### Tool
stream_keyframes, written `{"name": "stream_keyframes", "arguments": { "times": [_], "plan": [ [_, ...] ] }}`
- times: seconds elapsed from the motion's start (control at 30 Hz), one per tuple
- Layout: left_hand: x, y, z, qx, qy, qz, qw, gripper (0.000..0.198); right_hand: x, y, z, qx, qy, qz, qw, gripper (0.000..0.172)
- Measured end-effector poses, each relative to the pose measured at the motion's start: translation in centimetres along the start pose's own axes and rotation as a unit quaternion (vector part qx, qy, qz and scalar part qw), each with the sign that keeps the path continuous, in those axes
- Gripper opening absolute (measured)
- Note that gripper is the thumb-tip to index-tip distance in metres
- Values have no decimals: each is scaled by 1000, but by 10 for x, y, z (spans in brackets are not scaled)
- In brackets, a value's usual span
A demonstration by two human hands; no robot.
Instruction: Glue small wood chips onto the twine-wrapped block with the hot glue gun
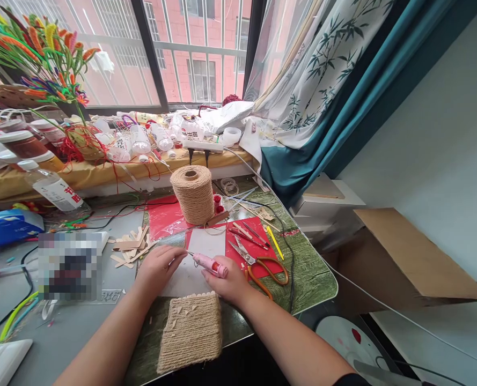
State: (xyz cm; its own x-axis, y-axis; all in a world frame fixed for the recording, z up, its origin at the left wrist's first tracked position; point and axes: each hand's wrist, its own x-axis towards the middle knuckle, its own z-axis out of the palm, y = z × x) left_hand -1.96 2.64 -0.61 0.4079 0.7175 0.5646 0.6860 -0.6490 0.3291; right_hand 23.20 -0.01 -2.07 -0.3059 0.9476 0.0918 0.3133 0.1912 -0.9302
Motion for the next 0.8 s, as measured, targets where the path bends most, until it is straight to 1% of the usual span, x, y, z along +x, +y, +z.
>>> {"name": "stream_keyframes", "arguments": {
  "times": [0.23,0.4,0.47,0.63,0.8],
  "plan": [
    [-1,-1,0,-9,-4,-12,1000,9,0,-4,-1,-4,-1,-3,1000,33],
    [0,0,0,-10,0,-19,1000,10,0,-5,-2,-10,2,-2,1000,28],
    [1,0,-1,-10,0,-17,1000,10,0,-6,-2,-8,-1,-1,1000,28],
    [1,0,-1,-6,-3,-12,1000,11,0,-7,-3,-4,-1,-4,1000,33],
    [1,0,-1,-10,-3,-13,1000,11,0,-8,-3,-3,-4,-2,1000,30]
  ]
}}
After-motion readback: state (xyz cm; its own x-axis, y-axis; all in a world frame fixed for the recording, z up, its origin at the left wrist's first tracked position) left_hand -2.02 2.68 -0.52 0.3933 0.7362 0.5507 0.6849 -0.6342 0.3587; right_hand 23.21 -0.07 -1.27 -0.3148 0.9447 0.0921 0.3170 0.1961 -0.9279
